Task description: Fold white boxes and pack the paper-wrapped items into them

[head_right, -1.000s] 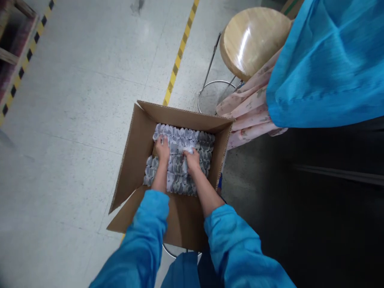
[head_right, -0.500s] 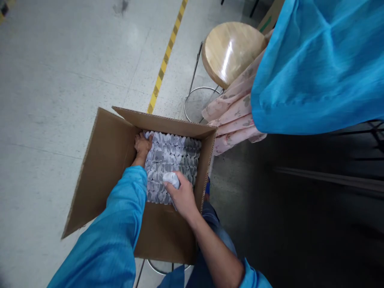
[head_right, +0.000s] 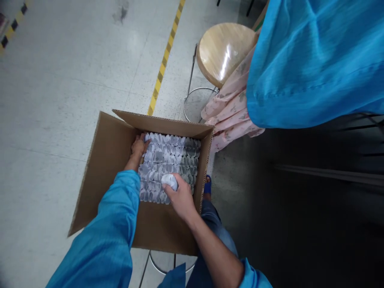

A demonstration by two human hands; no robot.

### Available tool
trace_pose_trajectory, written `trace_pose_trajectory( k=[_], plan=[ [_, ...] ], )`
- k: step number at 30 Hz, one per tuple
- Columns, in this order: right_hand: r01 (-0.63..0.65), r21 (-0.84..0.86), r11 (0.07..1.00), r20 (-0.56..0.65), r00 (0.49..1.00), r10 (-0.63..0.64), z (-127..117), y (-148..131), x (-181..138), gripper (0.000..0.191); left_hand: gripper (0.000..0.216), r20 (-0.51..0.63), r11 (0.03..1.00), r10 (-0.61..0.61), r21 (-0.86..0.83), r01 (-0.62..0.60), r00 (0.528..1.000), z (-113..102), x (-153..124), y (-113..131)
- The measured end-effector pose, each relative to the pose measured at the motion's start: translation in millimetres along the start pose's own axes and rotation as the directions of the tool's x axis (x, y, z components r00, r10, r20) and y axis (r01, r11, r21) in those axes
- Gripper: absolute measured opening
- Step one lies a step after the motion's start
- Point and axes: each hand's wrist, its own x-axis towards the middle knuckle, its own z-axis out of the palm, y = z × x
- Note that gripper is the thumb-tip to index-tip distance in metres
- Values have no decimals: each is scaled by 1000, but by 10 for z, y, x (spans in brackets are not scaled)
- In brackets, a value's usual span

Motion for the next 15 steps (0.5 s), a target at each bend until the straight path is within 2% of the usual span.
trace_pose_trajectory(
  k=[8, 15],
  plan=[
    [-10, -54, 998, -18, 1000, 9, 21, 36, 27, 27, 42, 4, 997, 79, 2, -79, 997, -71, -40, 8],
    [-3, -83, 997, -1, 1000, 3, 54, 17, 13, 28, 41, -104, 996, -80, 17, 82, 991, 12, -139, 95]
  ],
)
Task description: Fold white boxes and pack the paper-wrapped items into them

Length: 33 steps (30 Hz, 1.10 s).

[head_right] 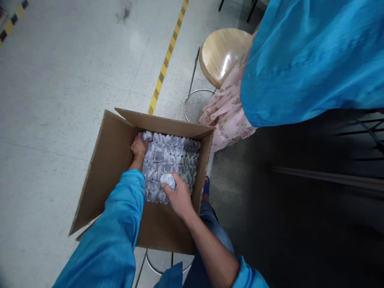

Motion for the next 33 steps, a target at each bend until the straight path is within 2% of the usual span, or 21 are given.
trace_pose_trajectory(
  k=[4, 9, 14, 17, 21, 24, 27, 30, 33],
  plan=[
    [-4, -10, 1000, -2, 1000, 4, 15, -4, 21, 28, 42, 18, 999, 45, 13, -46, 999, -16, -155, -88],
    [13, -21, 1000, -25, 1000, -13, 12, 33, 54, 29, 41, 159, 995, 89, 30, -95, 983, -78, -412, -291],
    [22, -13, 1000, -45, 999, -23, 6, 101, 75, 30, 38, 325, 1000, -10, 14, 5, 946, -151, -543, -396],
    [26, 19, 999, -77, 997, -25, -11, 125, 90, 28, 36, 343, 996, -69, -34, 86, 937, -239, -581, -380],
    [5, 121, 993, -99, 995, 7, 17, 180, 166, 27, 36, 236, 970, -110, -184, 156, 966, -427, -831, -351],
    [-51, 256, 965, -78, 994, 74, 116, 226, 267, 37, 36, 106, 926, -74, -361, 108, 992, -552, -1346, -247],
    [-106, 371, 923, -46, 990, 132, 220, 225, 327, 51, 40, -52, 844, 31, -534, -54, 998, -593, -2111, 36],
    [-133, 405, 904, 29, 991, 133, 226, 158, 260, 61, 37, -225, 764, 109, -604, -227, 968, -596, -2815, 399],
    [-143, 375, 916, 97, 989, 115, 136, 44, 69, 70, 34, -345, 706, 222, -589, -394, 912, -668, -3183, 640]
  ],
)
